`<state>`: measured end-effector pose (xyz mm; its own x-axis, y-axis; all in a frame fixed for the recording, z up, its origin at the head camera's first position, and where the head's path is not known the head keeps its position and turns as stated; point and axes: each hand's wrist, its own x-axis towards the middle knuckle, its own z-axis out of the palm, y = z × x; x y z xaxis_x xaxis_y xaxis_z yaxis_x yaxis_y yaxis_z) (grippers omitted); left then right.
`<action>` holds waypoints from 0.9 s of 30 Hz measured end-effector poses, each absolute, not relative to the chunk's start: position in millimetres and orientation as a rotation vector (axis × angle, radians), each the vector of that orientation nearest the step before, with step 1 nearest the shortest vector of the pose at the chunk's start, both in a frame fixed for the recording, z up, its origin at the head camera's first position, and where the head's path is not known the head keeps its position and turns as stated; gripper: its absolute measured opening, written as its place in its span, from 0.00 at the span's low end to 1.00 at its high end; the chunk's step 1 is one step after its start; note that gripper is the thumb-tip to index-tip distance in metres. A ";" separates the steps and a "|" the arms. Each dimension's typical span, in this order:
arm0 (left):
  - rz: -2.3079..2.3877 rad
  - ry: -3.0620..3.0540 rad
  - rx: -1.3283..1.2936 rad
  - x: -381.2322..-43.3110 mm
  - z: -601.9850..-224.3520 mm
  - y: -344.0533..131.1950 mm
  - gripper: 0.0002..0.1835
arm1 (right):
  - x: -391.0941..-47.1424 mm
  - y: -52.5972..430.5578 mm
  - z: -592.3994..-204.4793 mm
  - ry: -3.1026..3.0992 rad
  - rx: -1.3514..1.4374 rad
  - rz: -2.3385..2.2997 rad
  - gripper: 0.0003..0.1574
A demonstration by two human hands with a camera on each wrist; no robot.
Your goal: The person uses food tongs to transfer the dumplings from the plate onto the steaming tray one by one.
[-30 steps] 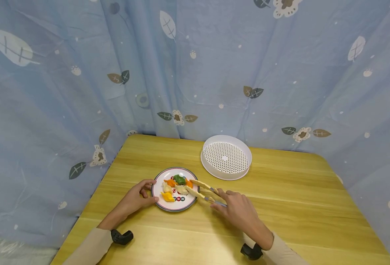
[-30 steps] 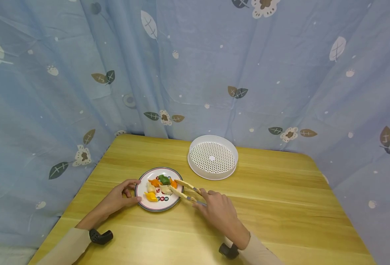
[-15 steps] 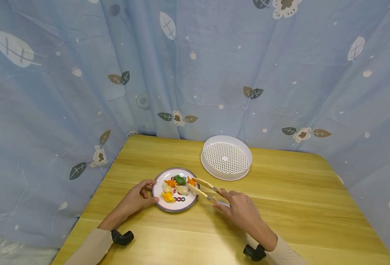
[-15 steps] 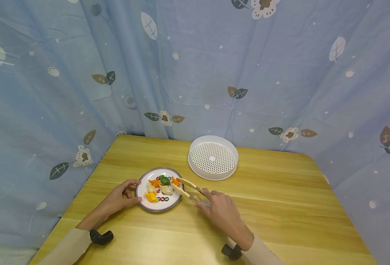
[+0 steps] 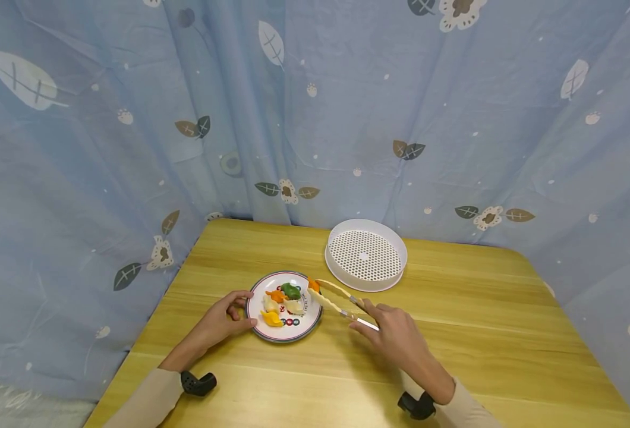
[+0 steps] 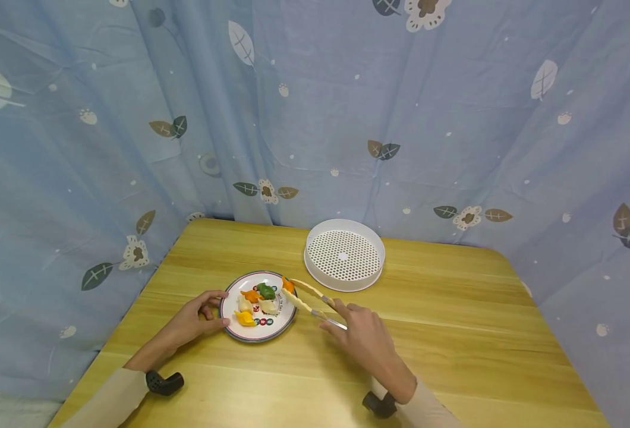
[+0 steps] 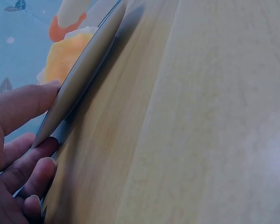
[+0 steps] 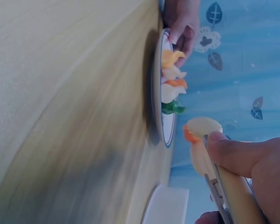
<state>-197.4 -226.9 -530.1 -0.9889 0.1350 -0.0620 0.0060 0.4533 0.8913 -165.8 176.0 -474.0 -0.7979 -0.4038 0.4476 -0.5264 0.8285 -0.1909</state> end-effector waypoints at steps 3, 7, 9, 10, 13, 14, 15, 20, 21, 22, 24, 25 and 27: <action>1.576 2.569 0.124 -197.4 -530.0 -226.6 0.34 | -167.3 177.3 -472.6 -2.575 0.704 0.442 0.29; 1.570 2.575 0.131 -197.2 -530.2 -226.4 0.34 | -169.0 179.2 -470.9 -2.553 0.692 0.452 0.33; 1.564 2.579 0.132 -197.4 -530.5 -226.3 0.34 | -169.3 180.2 -470.0 -2.552 0.680 0.463 0.35; 1.564 2.581 0.130 -197.6 -530.6 -226.3 0.34 | -169.5 180.7 -469.5 -2.550 0.676 0.469 0.35; 1.566 2.582 0.124 -197.3 -530.8 -226.1 0.34 | -169.6 181.8 -467.6 -2.534 0.676 0.486 0.37; 1.566 2.582 0.120 -197.1 -530.7 -226.1 0.34 | -169.6 182.2 -466.9 -2.528 0.678 0.486 0.37; 1.565 2.581 0.114 -197.1 -530.7 -226.3 0.34 | -170.3 182.7 -466.3 -2.522 0.680 0.488 0.37; 1.563 2.581 0.103 -196.5 -530.7 -226.5 0.34 | -173.2 186.3 -461.2 -2.517 0.666 0.499 0.37; 1.562 2.582 0.104 -196.5 -530.8 -226.5 0.34 | -174.3 187.4 -460.4 -2.516 0.662 0.503 0.36; 1.563 2.582 0.108 -196.2 -530.7 -226.4 0.34 | -175.3 188.5 -459.6 -2.513 0.659 0.508 0.36; 1.563 2.582 0.112 -196.3 -530.3 -226.3 0.34 | -177.6 190.8 -458.1 -2.505 0.661 0.519 0.35; 1.562 2.582 0.116 -196.3 -530.3 -226.3 0.34 | -179.0 192.0 -457.7 -2.498 0.665 0.523 0.34; 1.559 2.584 0.120 -196.1 -529.8 -226.2 0.34 | -182.1 194.9 -457.0 -2.481 0.665 0.520 0.33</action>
